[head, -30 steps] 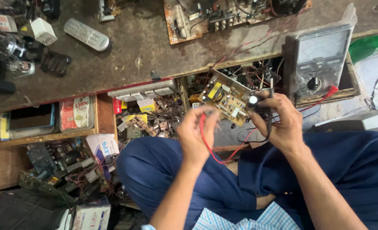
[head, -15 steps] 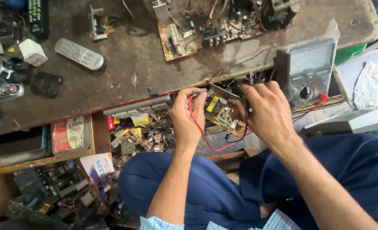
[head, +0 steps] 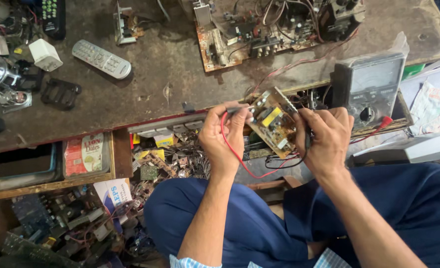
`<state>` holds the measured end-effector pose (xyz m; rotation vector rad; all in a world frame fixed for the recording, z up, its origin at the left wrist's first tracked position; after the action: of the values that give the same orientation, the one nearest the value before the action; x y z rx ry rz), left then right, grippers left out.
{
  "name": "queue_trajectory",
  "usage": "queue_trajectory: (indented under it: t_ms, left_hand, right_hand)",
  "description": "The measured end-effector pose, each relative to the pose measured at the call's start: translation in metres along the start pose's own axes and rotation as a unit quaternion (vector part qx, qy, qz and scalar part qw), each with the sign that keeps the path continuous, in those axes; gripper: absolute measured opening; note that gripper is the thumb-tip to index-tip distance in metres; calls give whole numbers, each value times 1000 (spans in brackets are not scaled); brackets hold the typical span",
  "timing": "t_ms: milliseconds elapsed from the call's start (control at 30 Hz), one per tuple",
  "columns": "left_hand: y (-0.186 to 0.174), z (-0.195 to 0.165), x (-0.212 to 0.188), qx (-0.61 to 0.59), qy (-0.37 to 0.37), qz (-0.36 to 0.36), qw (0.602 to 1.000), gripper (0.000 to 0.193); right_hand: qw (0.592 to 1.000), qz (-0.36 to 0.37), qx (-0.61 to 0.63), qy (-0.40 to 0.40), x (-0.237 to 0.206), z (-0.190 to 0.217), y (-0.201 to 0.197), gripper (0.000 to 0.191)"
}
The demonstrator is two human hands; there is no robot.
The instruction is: The person sits on the floor at a cluttered workbench and tests electronic circuit boards using a multimeter. They pick up boards, touch multimeter probes to various components and solder points, flip boards over to test the other side, and set boards back on the bench.
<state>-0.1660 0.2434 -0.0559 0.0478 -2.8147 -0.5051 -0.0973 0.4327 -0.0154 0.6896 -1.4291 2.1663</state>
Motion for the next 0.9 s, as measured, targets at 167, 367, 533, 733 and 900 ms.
queue_trajectory:
  t_ms: [167, 367, 533, 733, 900]
  left_hand:
    - [10, 2, -7, 80, -10, 35, 996, 19]
    - [19, -9, -14, 200, 61, 26, 978, 17]
    - [23, -22, -26, 286, 91, 36, 953, 15]
    - [25, -21, -33, 305, 97, 78, 944, 15]
    - [17, -7, -33, 297, 13, 57, 953, 17]
  right_hand:
    - [998, -41, -2, 50, -5, -7, 5, 7]
    - [994, -67, 0, 85, -9, -4, 10, 5]
    - [994, -60, 29, 89, -9, -2, 8, 4]
    - [993, -14, 51, 108, -5, -1, 3, 9]
    - [995, -24, 65, 65, -14, 3, -14, 22]
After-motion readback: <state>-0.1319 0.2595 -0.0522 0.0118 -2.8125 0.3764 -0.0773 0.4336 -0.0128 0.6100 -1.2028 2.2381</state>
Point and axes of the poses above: each hand's wrist, its own x-axis towards the middle knuckle, its own y-axis out of the palm, z = x × y, the point moved 6 cm from there along x, towards the middle knuckle
